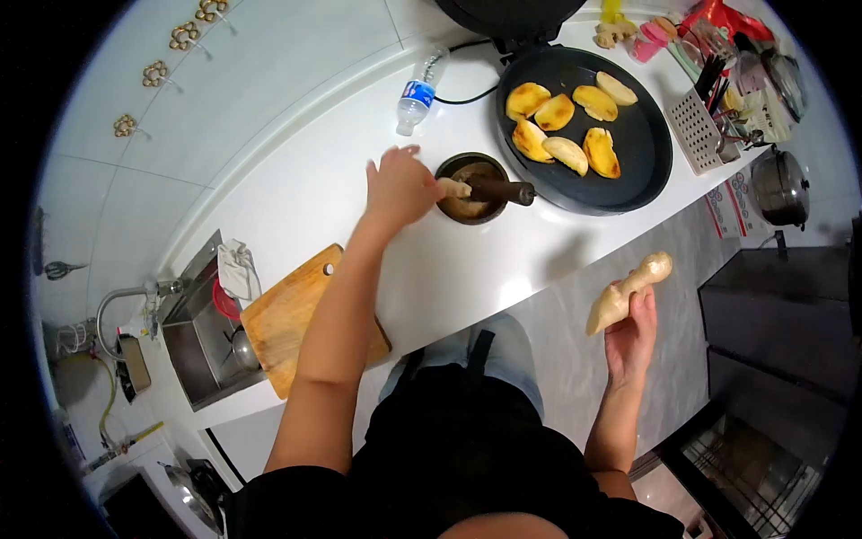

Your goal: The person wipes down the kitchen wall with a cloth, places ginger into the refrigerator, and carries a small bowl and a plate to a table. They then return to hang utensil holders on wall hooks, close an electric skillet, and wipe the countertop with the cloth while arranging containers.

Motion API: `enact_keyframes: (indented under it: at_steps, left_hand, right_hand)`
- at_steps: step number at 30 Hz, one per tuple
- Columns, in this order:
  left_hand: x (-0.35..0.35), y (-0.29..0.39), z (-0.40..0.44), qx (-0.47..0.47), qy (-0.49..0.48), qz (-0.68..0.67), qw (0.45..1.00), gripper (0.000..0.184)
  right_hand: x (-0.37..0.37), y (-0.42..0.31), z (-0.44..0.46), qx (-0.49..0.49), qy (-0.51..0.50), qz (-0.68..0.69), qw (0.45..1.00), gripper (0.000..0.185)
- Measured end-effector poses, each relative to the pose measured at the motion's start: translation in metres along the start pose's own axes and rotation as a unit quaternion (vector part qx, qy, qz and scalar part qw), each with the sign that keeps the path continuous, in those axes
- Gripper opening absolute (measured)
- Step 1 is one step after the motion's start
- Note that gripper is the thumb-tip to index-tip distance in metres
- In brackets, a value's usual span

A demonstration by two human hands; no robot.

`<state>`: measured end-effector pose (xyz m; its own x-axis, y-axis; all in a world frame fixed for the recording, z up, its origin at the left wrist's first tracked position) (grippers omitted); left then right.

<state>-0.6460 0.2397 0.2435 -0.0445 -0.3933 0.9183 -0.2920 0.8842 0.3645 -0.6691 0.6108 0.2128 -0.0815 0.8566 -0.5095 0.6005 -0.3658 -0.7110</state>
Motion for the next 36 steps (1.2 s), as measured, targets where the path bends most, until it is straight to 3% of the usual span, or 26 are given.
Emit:
enact_keyframes:
  at_steps: [1,2,4,6,8,11,14,15,19,22,26,27,30,33,36]
  left_hand:
    - [-0.01,-0.016,-0.004,-0.058,-0.002,-0.175,0.983,0.035]
    - [-0.017,-0.013,-0.011,-0.053,-0.04,-0.351,0.934,0.034]
    - [-0.032,0.015,-0.033,-0.04,-0.123,-0.657,0.743,0.033]
    - [-0.022,0.061,-0.043,-0.137,-0.152,-0.711,0.673,0.035]
    - [-0.024,0.096,-0.047,-0.115,-0.175,-0.739,0.64,0.02]
    - [-0.039,0.147,-0.048,-0.168,-0.234,-0.748,0.598,0.019]
    - [-0.056,0.215,-0.053,-0.192,-0.312,-0.764,0.531,0.03]
    - [-0.057,0.244,-0.058,-0.174,-0.33,-0.757,0.536,0.041]
    - [-0.098,0.355,-0.069,-0.206,-0.407,-0.754,0.473,0.045]
    - [-0.15,0.448,-0.078,-0.278,-0.403,-0.62,0.613,0.028]
    - [-0.208,0.602,-0.103,-0.416,-0.31,-0.489,0.701,0.02]
    - [-0.221,0.639,-0.109,-0.455,-0.289,-0.463,0.703,0.017]
    - [-0.251,0.734,-0.134,-0.454,-0.369,-0.442,0.68,0.017]
    - [-0.27,0.815,-0.151,-0.523,-0.415,-0.385,0.637,0.021]
    - [-0.302,0.886,-0.138,-0.598,-0.271,-0.233,0.717,0.025]
  right_hand:
    - [-0.006,0.002,0.001,0.003,-0.012,-0.008,1.0,0.054]
    - [-0.011,0.006,0.001,0.006,-0.022,-0.015,1.0,0.058]
    - [-0.026,0.015,-0.002,0.001,-0.057,-0.005,0.998,0.064]
    - [-0.041,0.019,-0.007,-0.003,-0.099,0.026,0.995,0.07]
    - [-0.052,0.017,-0.02,0.011,-0.129,0.037,0.991,0.065]
    - [-0.051,-0.002,-0.037,0.049,-0.2,0.061,0.977,0.06]
    - [-0.029,-0.048,-0.072,0.14,-0.11,0.019,0.984,0.063]
    - [-0.017,-0.064,-0.083,0.17,-0.087,0.002,0.982,0.071]
    - [0.048,-0.113,-0.129,0.259,-0.051,-0.014,0.965,0.084]
    - [0.126,-0.147,-0.171,0.271,0.028,-0.016,0.962,0.079]
    - [0.264,-0.184,-0.204,0.267,0.035,0.141,0.953,0.06]
    - [0.294,-0.202,-0.217,0.271,0.06,0.116,0.954,0.071]
    - [0.385,-0.24,-0.251,0.286,0.04,0.19,0.938,0.061]
    - [0.458,-0.263,-0.283,0.275,0.035,0.309,0.91,0.052]
    - [0.55,-0.266,-0.298,0.286,0.108,0.371,0.877,0.049]
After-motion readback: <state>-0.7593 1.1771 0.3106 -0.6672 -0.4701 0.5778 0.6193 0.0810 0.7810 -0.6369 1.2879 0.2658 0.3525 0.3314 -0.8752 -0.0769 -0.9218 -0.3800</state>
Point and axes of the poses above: each hand's wrist, its own z-axis towards the middle knuckle, its own x-axis out of the back of the hand, y = z × x, the point moved 8 cm from there along z, towards the middle knuckle, and after that the axes turned 12 degrees about -x, right-handed, at the moved point
